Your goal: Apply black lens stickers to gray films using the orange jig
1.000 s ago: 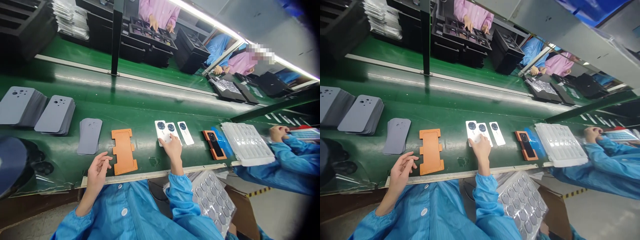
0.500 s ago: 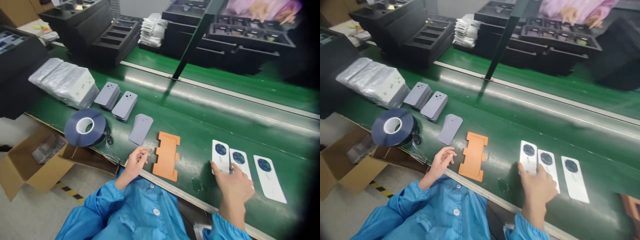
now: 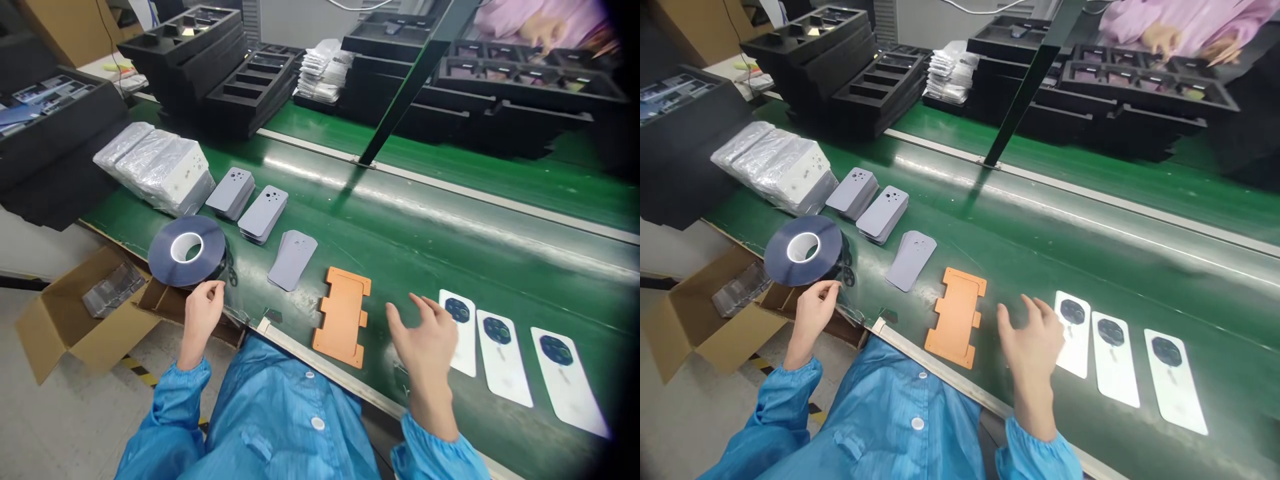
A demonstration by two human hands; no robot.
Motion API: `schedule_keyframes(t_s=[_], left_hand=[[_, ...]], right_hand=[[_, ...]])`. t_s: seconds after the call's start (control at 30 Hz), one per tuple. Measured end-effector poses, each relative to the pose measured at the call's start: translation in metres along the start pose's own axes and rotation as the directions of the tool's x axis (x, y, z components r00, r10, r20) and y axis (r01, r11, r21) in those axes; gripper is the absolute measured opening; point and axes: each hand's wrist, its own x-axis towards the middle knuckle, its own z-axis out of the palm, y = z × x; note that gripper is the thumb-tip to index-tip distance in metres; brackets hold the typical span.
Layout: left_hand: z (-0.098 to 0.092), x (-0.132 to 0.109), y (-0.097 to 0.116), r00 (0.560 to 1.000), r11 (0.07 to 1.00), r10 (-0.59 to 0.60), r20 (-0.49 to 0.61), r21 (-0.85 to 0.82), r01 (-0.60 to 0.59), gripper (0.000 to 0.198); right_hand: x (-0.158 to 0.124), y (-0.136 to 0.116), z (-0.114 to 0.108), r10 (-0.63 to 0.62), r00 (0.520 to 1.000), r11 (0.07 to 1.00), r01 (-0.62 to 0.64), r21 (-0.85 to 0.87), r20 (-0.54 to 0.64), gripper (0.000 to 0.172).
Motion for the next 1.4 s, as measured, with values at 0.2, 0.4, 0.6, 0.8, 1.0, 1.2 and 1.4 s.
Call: schedule_keyframes(t_s=[0.2,0.4,0.6,0.8,1.0,1.2,1.4], left_hand=[[0.018,0.004,0.01,0.97,0.953,-0.068,0.232,-0.271,0.132,0.048],[0.035,0.013,0.017,0.979,0.955,0.008,0.205,-0.291,0.053,0.051],[0.052,0.013,0.009,0.991,0.925,0.119,0.056,-0.368,-0.09,0.034],[0.054,0.012,0.005,0.979,0.928,0.198,-0.04,-0.314,-0.201,0.022],[0.054,0.01,0.001,0.979,0.924,0.202,-0.011,-0.33,-0.194,0.027],[0.056,0.008,0.001,0.978,0.914,0.208,-0.023,-0.352,-0.202,0.028],[0.055,0.009,-0.001,0.991,0.905,0.125,-0.052,-0.403,-0.135,0.028]], right_hand=[[-0.027,-0.128,0.027,-0.291,0.892,0.854,0.08,0.514,0.345,0.032],[-0.05,-0.22,0.072,-0.461,0.625,0.76,-0.089,0.643,0.63,0.039],[-0.047,-0.225,0.099,-0.501,0.606,0.72,-0.106,0.686,0.618,0.036],[-0.049,-0.217,0.104,-0.461,0.591,0.688,-0.234,0.687,0.662,0.037],[-0.048,-0.22,0.104,-0.472,0.559,0.669,-0.276,0.69,0.682,0.039],[-0.047,-0.22,0.103,-0.503,0.544,0.639,-0.289,0.713,0.671,0.04],[-0.049,-0.217,0.107,-0.46,0.556,0.63,-0.344,0.696,0.692,0.04]])
